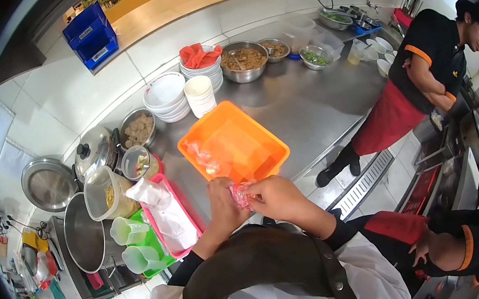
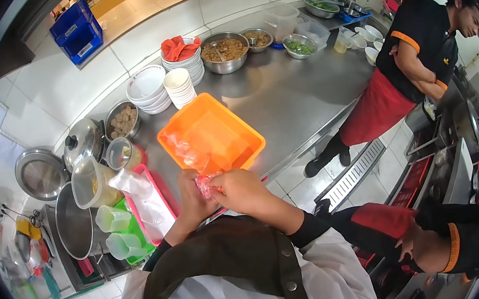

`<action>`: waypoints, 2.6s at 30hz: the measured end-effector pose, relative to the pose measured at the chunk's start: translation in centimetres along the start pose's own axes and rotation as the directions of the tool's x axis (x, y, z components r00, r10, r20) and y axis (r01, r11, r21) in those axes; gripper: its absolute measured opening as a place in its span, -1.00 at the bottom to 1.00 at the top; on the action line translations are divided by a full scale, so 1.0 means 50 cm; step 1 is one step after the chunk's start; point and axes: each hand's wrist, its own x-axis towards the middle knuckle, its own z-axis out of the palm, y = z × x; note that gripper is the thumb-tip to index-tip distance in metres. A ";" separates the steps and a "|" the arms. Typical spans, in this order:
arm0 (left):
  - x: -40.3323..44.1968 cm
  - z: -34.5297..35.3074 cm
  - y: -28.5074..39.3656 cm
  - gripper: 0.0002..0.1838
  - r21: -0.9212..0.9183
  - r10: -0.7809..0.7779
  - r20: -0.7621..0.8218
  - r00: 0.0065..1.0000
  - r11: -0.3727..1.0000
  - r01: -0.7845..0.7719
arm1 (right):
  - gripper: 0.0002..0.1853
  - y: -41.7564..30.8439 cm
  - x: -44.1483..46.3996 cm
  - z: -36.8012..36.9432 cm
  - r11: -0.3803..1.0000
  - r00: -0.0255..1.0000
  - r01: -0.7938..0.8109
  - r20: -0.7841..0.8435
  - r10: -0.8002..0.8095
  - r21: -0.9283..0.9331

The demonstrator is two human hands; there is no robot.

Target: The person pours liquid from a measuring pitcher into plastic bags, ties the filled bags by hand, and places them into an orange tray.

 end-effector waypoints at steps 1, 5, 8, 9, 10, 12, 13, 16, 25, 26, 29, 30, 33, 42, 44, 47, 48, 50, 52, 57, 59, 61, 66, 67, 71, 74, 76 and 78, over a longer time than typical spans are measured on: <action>-0.001 -0.002 -0.002 -0.39 0.025 0.012 0.016 1.000 1.000 -0.012 | -0.93 -0.002 0.001 0.004 0.999 0.998 -0.040 0.040 0.039 0.013; -0.011 0.001 -0.002 -0.41 0.102 -0.028 0.050 0.998 0.995 0.023 | -0.93 0.016 -0.008 0.028 0.947 0.989 -0.145 0.030 0.143 0.286; -0.019 0.006 -0.003 -0.42 0.110 -0.040 0.041 0.998 0.993 0.035 | -0.91 0.030 -0.014 0.056 0.803 0.972 -0.184 -0.013 0.233 0.566; -0.022 0.007 -0.005 -0.40 0.112 -0.061 0.038 0.997 0.992 0.057 | -0.91 0.027 -0.018 0.050 0.793 0.967 -0.194 -0.025 0.255 0.577; -0.025 0.007 -0.007 -0.39 0.114 -0.082 0.035 0.996 0.990 0.078 | -0.91 0.023 -0.023 0.038 0.783 0.961 -0.202 -0.038 0.276 0.588; -0.032 0.006 -0.022 -0.37 0.124 -0.119 0.021 0.993 0.986 0.116 | -0.91 0.012 -0.029 0.007 0.764 0.949 -0.166 -0.110 0.296 0.623; -0.039 0.005 -0.036 -0.37 0.131 -0.134 0.011 0.991 0.983 0.132 | -0.90 0.011 -0.033 -0.010 0.755 0.939 -0.122 -0.171 0.297 0.644; -0.057 -0.006 -0.068 -0.39 0.160 -0.200 0.005 0.980 0.967 0.197 | -0.90 0.043 -0.041 -0.052 0.664 0.876 0.065 -0.361 0.319 0.745; -0.132 -0.044 -0.215 -0.48 -0.410 -0.760 0.226 0.609 0.493 0.768 | -0.86 0.192 -0.074 -0.141 0.615 0.837 -0.084 -0.280 0.471 0.784; -0.136 -0.038 -0.230 -0.50 -0.432 -0.794 0.316 0.519 0.367 0.824 | -0.80 0.218 -0.052 -0.117 0.712 0.789 -0.198 -0.322 0.523 0.673; -0.124 -0.005 -0.254 -0.54 -0.490 -0.743 0.466 0.481 0.235 0.839 | -0.41 0.347 0.011 -0.019 0.766 0.715 -0.580 -0.279 0.641 0.276; -0.118 0.004 -0.257 -0.54 -0.466 -0.722 0.522 0.454 0.205 0.861 | -0.44 0.380 0.023 0.023 0.791 0.720 -0.587 -0.334 0.608 0.174; -0.096 0.022 -0.228 -0.53 -0.404 -0.717 0.505 0.481 0.297 0.865 | -0.57 0.421 0.023 0.070 0.764 0.703 -0.639 -0.337 0.626 0.087; -0.040 0.098 -0.166 -0.42 -0.482 -0.570 0.615 0.545 0.275 0.832 | -0.69 0.502 -0.079 0.018 0.715 0.639 -0.689 -0.366 0.676 0.117; -0.025 0.133 -0.173 -0.40 -0.435 -0.550 0.651 0.524 0.296 0.851 | -0.69 0.514 -0.084 -0.009 0.688 0.609 -0.712 -0.365 0.704 0.140; -0.002 0.182 -0.179 -0.38 -0.425 -0.510 0.663 0.548 0.346 0.837 | -0.67 0.542 -0.081 -0.043 0.662 0.579 -0.736 -0.373 0.725 0.144; 0.006 0.196 -0.180 -0.38 -0.432 -0.494 0.662 0.564 0.363 0.825 | -0.67 0.569 -0.080 -0.046 0.679 0.585 -0.716 -0.394 0.709 0.159; 0.023 0.218 -0.181 -0.38 -0.434 -0.488 0.674 0.554 0.345 0.832 | -0.65 0.614 -0.067 -0.052 0.714 0.596 -0.675 -0.432 0.676 0.186; 0.036 0.223 -0.182 -0.39 -0.385 -0.518 0.670 0.532 0.370 0.845 | -0.50 0.624 -0.069 -0.066 0.714 0.581 -0.691 -0.505 0.639 0.109; -0.029 0.183 -0.259 -0.41 -0.082 -0.680 0.233 0.695 0.698 0.711 | -0.42 0.404 -0.015 -0.163 0.778 0.653 -0.538 -0.423 0.628 0.325; -0.083 0.148 -0.312 -0.38 0.100 -0.763 0.099 0.638 0.646 0.757 | -0.45 0.334 0.005 -0.147 0.728 0.859 -0.213 -0.229 0.457 0.651; -0.139 0.122 -0.378 -0.31 0.209 -0.817 0.038 0.576 0.570 0.794 | -0.48 0.255 0.037 -0.124 0.581 0.952 -0.164 -0.025 0.304 0.797; -0.205 0.103 -0.416 -0.30 0.312 -0.715 -0.225 0.662 0.590 0.744 | -0.67 0.208 0.151 0.172 0.691 0.987 -0.159 0.107 0.118 0.705; -0.208 0.095 -0.405 -0.33 0.248 -0.701 -0.250 0.668 0.620 0.744 | -0.71 0.226 0.174 0.242 0.721 0.980 -0.197 0.116 0.161 0.664; -0.215 0.039 -0.353 -0.43 -0.225 -0.830 0.001 0.558 0.544 0.808 | -0.76 0.373 0.257 0.485 0.607 0.902 -0.368 0.113 0.416 0.704; -0.235 0.015 -0.290 -0.41 -0.274 -0.818 0.072 0.570 0.534 0.800 | -0.63 0.419 0.291 0.523 0.584 0.868 -0.457 0.191 0.459 0.671; -0.253 0.007 -0.262 -0.41 -0.280 -0.808 0.136 0.573 0.524 0.805 | -0.53 0.415 0.293 0.521 0.849 0.938 -0.260 -0.089 0.335 0.460; -0.267 0.017 -0.255 -0.42 -0.177 -0.770 0.127 0.625 0.602 0.778 | -0.41 0.419 0.299 0.517 0.917 0.930 -0.165 -0.253 0.268 0.364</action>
